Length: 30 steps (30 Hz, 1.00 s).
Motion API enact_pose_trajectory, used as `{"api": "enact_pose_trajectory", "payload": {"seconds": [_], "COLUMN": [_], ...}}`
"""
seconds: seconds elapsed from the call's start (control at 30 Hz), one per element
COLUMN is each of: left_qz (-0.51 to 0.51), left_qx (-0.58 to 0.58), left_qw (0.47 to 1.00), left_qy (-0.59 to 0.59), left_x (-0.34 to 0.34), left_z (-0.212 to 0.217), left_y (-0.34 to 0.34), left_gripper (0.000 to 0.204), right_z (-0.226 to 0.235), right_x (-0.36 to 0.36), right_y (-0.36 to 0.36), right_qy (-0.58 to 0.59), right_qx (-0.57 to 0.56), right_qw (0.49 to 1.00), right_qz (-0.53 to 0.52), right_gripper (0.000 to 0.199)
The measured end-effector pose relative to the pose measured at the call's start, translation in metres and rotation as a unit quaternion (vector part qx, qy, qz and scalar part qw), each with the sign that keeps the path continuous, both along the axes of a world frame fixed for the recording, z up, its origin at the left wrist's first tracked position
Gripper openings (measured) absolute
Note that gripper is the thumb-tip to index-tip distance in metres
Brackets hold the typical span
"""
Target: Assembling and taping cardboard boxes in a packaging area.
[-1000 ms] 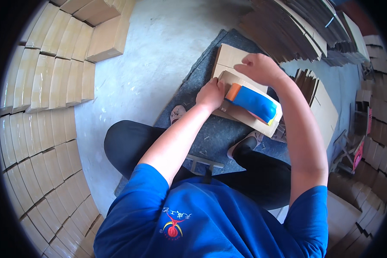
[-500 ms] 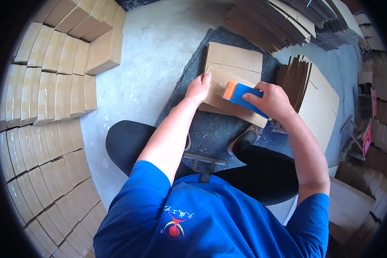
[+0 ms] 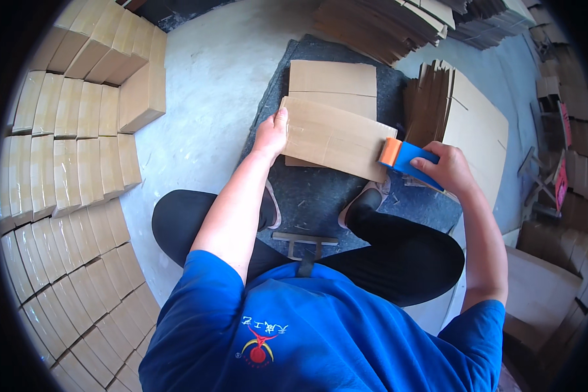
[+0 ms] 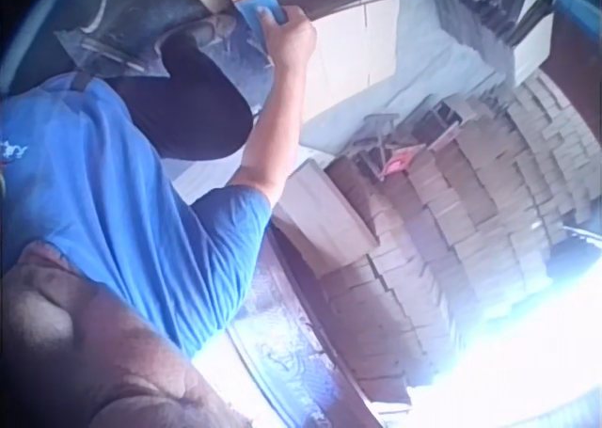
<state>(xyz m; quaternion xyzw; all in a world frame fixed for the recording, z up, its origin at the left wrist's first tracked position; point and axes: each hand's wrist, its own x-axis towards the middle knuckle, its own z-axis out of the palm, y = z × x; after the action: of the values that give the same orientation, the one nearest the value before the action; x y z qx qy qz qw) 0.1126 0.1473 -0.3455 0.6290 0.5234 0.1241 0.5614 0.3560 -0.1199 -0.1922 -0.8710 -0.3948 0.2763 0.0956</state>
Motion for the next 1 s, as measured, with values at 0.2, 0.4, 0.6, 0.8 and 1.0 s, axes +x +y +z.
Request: {"api": "enact_pose_trajectory", "payload": {"seconds": [0.2, 0.4, 0.6, 0.8, 1.0], "left_qz": [-0.054, -0.210, -0.360, -0.403, -0.343], "left_qx": [0.245, 0.492, 0.472, 0.370, 0.404], "left_qw": [0.934, 0.823, 0.798, 0.832, 0.832], "left_qy": [0.253, 0.191, 0.109, 0.090, 0.164], "left_x": [0.013, 0.034, 0.073, 0.085, 0.103], "left_z": [0.019, 0.013, 0.029, 0.062, 0.054], "left_y": [-0.015, -0.042, -0.117, -0.154, -0.162], "left_gripper": [0.056, 0.050, 0.057, 0.095, 0.096], "right_z": [-0.015, -0.024, -0.036, -0.038, -0.041], "right_x": [0.007, 0.010, 0.020, 0.026, 0.030], "right_y": [-0.014, -0.016, -0.024, -0.026, -0.032], "right_qy": [0.036, 0.051, 0.063, 0.067, 0.091], "right_qx": [0.019, 0.037, 0.075, 0.094, 0.110], "right_qw": [0.999, 0.998, 0.995, 0.993, 0.990], "right_qz": [-0.022, -0.028, -0.013, -0.003, -0.016], "right_gripper": [0.041, 0.041, 0.045, 0.049, 0.048]}}
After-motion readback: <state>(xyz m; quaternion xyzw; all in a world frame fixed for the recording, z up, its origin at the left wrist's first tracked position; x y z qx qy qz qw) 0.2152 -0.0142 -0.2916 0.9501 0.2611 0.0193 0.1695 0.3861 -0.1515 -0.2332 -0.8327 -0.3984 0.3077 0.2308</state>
